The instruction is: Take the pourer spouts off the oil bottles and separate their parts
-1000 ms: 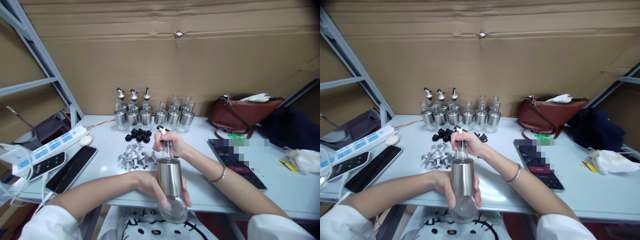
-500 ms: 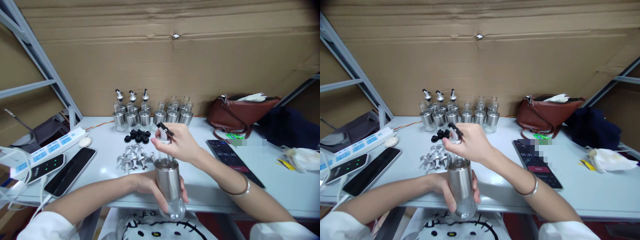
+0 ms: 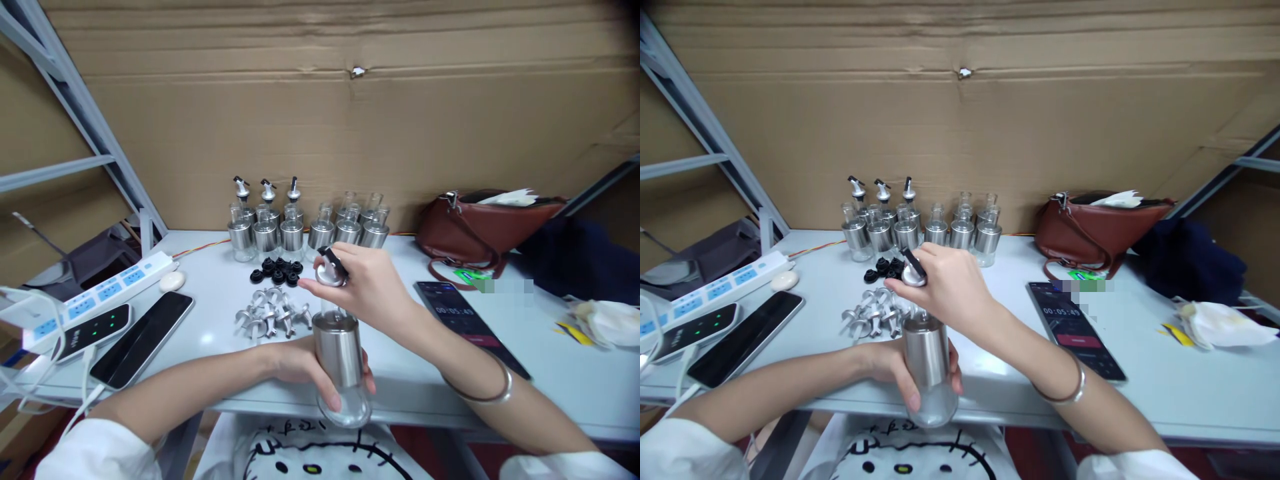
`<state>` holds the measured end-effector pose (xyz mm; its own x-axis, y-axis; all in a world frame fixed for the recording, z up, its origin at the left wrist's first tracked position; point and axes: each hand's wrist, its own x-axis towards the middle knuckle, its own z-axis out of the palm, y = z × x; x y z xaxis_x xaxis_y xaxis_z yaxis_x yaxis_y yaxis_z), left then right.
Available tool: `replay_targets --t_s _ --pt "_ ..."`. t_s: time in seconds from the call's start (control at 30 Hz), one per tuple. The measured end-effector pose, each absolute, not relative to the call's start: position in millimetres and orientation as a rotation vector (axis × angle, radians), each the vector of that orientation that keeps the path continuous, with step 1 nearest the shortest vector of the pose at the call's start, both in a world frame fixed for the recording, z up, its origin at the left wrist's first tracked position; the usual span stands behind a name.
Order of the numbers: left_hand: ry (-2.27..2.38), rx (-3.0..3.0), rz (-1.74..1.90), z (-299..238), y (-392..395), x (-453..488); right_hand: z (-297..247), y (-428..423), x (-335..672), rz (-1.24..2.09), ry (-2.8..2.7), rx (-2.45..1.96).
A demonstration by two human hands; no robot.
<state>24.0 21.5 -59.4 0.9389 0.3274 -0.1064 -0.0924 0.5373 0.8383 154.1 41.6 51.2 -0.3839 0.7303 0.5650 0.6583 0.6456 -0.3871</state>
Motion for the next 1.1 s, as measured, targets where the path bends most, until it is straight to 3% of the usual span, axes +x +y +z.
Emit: replay_targets --t_s 0.23,0.5,0.7,0.9,1.1 --pt "0.262 1.156 0.194 -54 19 24 49 71 157 0.997 -1.834 -0.959" --pt "0.245 1.067 0.249 -56 20 24 70 77 194 1.384 -2.299 -0.791" --pt "0.271 0.982 0.355 -58 19 26 67 76 190 1.253 -2.364 -0.751" --pt "0.240 0.939 0.360 -61 20 27 67 80 192 1.375 -2.417 -0.703" --pt "0.237 0.857 0.322 -66 21 30 71 91 204 1.069 -1.986 -0.812"
